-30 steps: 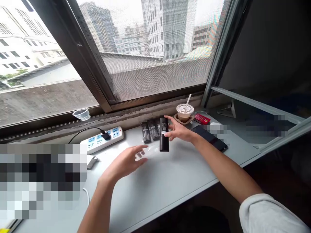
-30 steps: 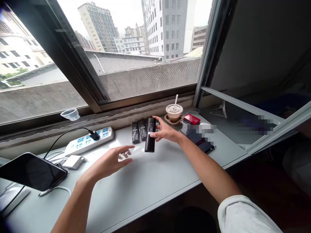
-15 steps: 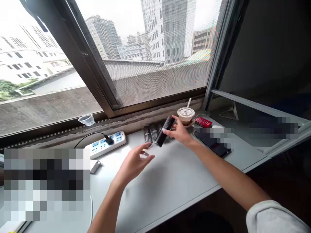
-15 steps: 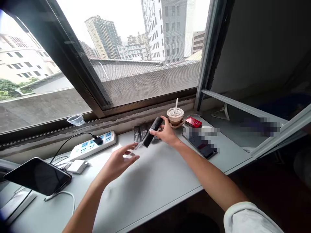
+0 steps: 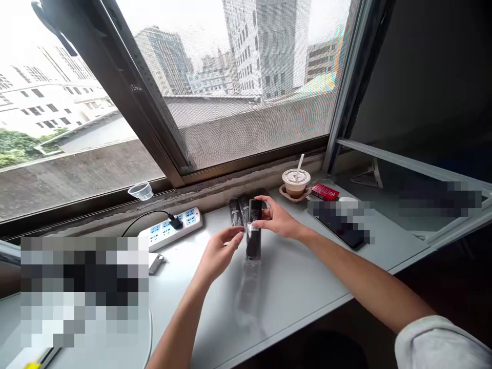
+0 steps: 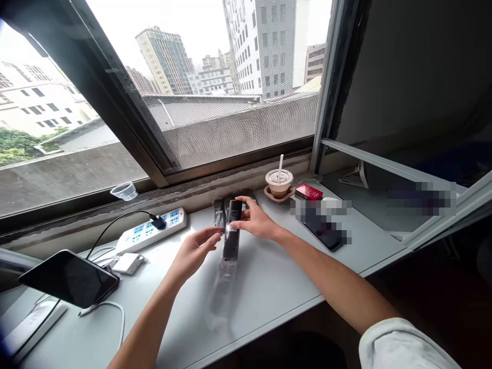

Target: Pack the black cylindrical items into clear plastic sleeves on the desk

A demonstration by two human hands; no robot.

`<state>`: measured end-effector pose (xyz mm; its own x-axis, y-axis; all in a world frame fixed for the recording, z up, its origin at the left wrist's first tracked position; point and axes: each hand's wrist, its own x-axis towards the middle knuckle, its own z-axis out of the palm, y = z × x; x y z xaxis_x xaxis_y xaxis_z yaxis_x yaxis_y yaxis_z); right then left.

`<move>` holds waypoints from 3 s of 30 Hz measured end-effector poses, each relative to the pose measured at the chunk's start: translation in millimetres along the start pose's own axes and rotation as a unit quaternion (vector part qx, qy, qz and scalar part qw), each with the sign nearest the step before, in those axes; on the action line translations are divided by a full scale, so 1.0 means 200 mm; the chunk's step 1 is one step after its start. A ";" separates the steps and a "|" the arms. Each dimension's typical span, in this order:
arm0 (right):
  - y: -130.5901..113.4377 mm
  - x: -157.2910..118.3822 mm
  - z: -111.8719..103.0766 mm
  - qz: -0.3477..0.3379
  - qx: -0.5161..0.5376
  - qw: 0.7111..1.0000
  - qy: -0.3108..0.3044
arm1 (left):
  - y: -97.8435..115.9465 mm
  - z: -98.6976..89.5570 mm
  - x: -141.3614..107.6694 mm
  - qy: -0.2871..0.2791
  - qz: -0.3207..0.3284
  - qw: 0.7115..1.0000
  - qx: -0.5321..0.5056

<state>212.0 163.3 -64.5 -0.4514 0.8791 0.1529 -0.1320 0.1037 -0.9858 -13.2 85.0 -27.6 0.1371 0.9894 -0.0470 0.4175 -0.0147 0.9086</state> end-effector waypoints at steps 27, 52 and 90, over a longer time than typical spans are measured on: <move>-0.02 -0.05 0.02 0.016 -0.192 0.972 -0.131 | -0.03 0.11 0.03 0.001 -0.031 0.985 -0.168; -0.01 -0.01 0.02 0.073 -0.017 0.994 -0.074 | -0.07 0.09 0.05 0.008 -0.078 0.951 -0.298; -0.01 -0.03 0.04 0.114 0.076 0.986 -0.099 | -0.06 0.06 0.05 0.120 0.067 0.983 -0.121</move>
<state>208.1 155.0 -62.8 -0.6466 0.7614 -0.0467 -0.1311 -0.1713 -0.9765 -5.7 92.4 -44.7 -0.0522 0.9870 0.1522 0.1800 -0.1406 0.9736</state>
